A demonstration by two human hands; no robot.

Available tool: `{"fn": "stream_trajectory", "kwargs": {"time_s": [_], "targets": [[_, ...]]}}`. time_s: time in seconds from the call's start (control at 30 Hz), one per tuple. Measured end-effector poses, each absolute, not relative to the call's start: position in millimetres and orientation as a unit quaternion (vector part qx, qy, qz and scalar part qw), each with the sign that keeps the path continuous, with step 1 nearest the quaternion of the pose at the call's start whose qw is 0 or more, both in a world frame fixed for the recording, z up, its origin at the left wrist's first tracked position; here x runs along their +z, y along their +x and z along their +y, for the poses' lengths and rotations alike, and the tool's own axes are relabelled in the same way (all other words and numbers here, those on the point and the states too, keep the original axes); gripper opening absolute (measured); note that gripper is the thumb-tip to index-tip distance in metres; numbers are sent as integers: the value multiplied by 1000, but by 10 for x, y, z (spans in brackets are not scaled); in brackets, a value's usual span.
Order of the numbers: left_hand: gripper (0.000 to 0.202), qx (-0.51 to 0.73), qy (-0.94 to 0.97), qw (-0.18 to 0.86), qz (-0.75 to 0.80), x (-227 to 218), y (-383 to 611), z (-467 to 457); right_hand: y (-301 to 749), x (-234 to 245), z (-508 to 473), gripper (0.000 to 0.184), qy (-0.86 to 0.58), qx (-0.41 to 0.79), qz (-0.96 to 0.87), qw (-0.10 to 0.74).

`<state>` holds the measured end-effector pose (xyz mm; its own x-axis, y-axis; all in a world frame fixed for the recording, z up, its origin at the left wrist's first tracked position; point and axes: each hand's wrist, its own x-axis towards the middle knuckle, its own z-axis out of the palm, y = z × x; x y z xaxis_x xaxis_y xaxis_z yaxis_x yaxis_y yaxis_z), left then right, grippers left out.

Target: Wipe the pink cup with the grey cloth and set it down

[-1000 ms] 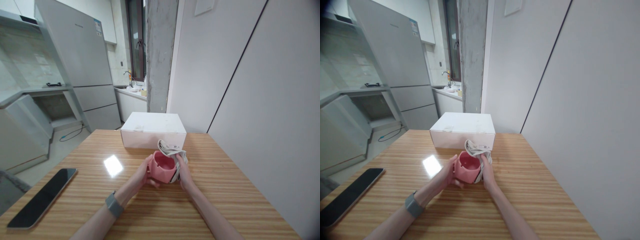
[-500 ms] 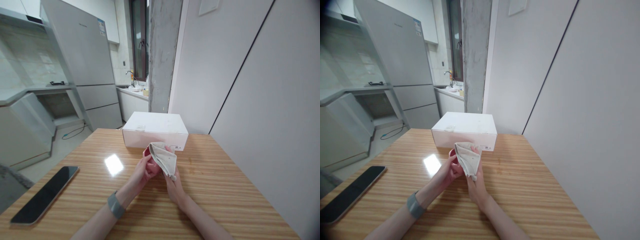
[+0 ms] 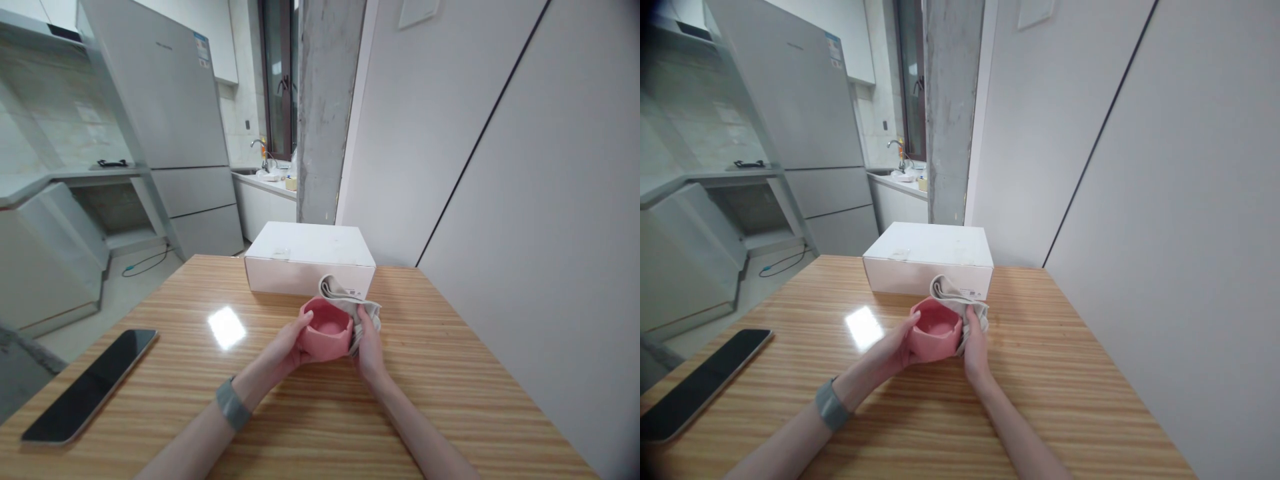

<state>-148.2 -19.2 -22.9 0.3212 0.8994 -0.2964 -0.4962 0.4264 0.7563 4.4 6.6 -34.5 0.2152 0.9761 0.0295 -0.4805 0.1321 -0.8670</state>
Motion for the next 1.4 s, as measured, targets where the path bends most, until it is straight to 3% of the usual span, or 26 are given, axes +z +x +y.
{"fn": "stream_trajectory", "kwargs": {"time_s": [0.2, 0.4, 0.57, 0.73, 0.87, 1.07, 1.27, 1.4], "targets": [[51, 531, 292, 713, 353, -180, -1472, -181, -157, -328, -193, 34, -388, 484, -388, 681], [75, 575, 368, 656, 321, -65, -1438, -288, -171, -390, -212, 37, -388, 463, -384, 698], [98, 555, 558, 470, 399, -50, -1461, -281, -97, -323, -87, 38, -387, 525, -243, 718], [91, 565, 617, 302, 457, -18, -1539, -255, -76, -249, -32, 33, -377, 572, -219, 695], [90, 573, 583, 347, 460, 4, -1606, -237, 0, -165, -5, 28, -349, 617, -187, 680], [58, 597, 433, 484, 472, -19, -1653, -144, 35, -140, 2, 27, -350, 682, -133, 628], [79, 648, 503, 418, 389, 19, -1566, -223, -111, -113, -133, 40, -278, 808, -183, 487], [95, 600, 585, 382, 390, 10, -1538, -273, -123, -110, -156, 44, -257, 811, -239, 468]]}}
